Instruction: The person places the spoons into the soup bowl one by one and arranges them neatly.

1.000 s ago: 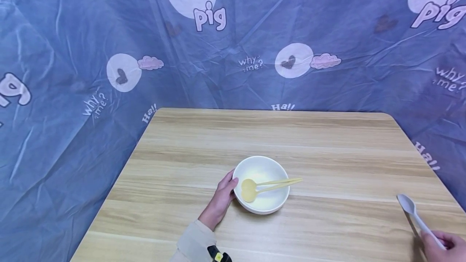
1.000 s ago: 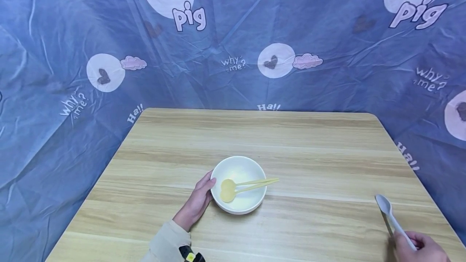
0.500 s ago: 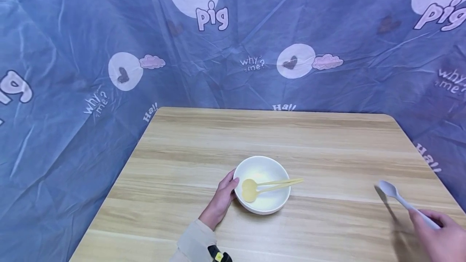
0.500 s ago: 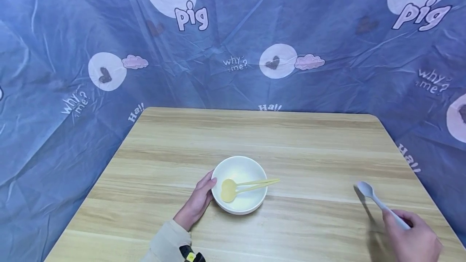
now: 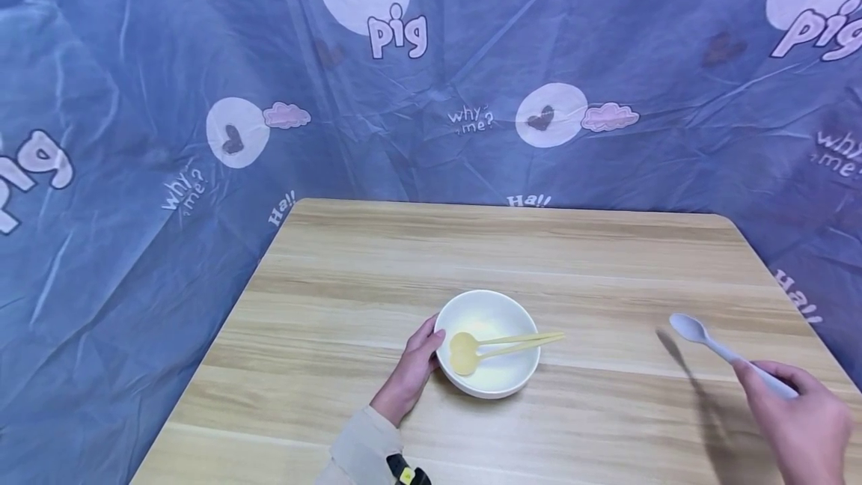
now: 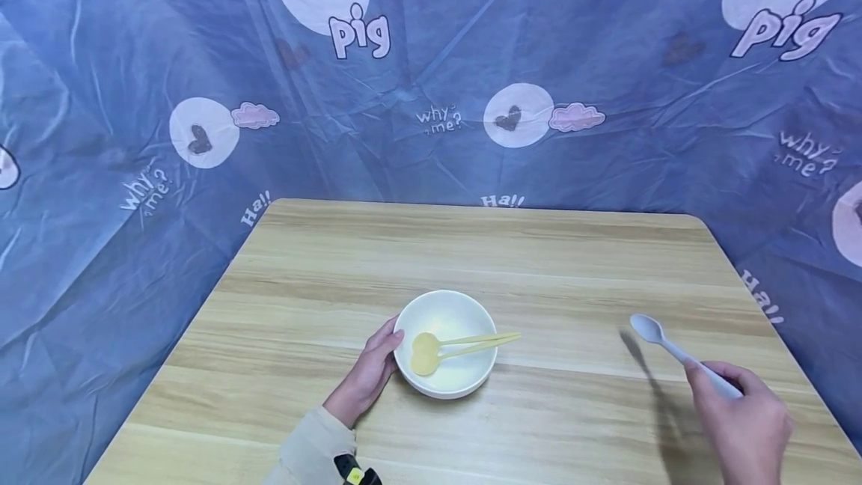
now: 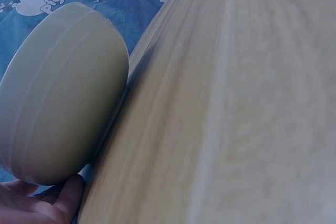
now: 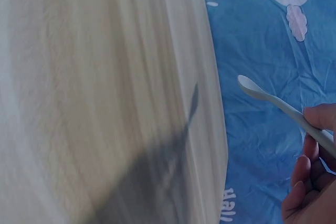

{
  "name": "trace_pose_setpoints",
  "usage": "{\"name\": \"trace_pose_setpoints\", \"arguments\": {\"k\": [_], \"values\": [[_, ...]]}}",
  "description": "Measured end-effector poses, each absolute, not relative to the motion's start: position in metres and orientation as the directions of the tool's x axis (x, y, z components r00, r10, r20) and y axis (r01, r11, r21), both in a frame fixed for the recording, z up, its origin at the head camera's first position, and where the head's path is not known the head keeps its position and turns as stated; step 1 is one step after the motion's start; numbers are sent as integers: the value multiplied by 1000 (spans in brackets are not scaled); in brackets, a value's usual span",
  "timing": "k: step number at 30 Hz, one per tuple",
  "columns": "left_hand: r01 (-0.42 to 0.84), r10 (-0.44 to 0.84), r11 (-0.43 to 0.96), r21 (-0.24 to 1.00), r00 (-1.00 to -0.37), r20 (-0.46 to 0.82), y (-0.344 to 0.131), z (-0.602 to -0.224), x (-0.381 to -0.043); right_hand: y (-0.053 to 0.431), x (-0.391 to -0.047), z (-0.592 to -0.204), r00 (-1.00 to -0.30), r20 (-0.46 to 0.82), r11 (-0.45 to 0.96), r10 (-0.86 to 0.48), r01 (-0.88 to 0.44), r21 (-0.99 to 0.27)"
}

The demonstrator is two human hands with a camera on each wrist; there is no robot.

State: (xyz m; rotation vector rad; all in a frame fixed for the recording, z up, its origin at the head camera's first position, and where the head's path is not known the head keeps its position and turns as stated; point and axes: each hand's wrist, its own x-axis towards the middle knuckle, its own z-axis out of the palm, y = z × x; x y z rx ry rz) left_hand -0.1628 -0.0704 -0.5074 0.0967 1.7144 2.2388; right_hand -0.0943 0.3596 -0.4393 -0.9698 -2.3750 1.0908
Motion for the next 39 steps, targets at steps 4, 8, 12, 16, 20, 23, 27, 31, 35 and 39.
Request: {"name": "trace_pose_setpoints", "arguments": {"k": [4,8,12,16,20,23,27,31,35,39], "values": [[-210,292,-230,950,-947,-138,-70,-507,-162,357,-97,-436,-702,12,464,712,457,-759],[-209,294,-229,951,-946,-137,-70,-508,-163,355,-100,-434,-712,3,474,702,464,-748],[-206,296,-227,952,-946,-134,-70,-508,-163,352,-103,-432,-715,10,467,699,447,-763],[-209,294,-225,952,-946,-138,-70,-508,-163,348,-107,-431,-706,16,446,708,430,-785],[-210,292,-223,952,-946,-140,-70,-508,-163,342,-111,-432,-705,13,425,709,412,-806],[-207,291,-221,953,-947,-138,-70,-508,-162,337,-116,-430,-714,-16,384,700,394,-835],[-207,290,-221,953,-947,-138,-71,-508,-162,328,-125,-427,-727,-51,301,685,346,-889],[-203,295,-222,954,-946,-133,-71,-507,-162,321,-132,-427,-731,-89,186,677,287,-940],[-201,290,-220,954,-948,-133,-70,-507,-162,316,-141,-430,-733,-128,-5,668,168,-986],[-205,290,-221,954,-947,-136,-70,-506,-162,313,-150,-440,-759,-48,-54,649,17,-998]]}}
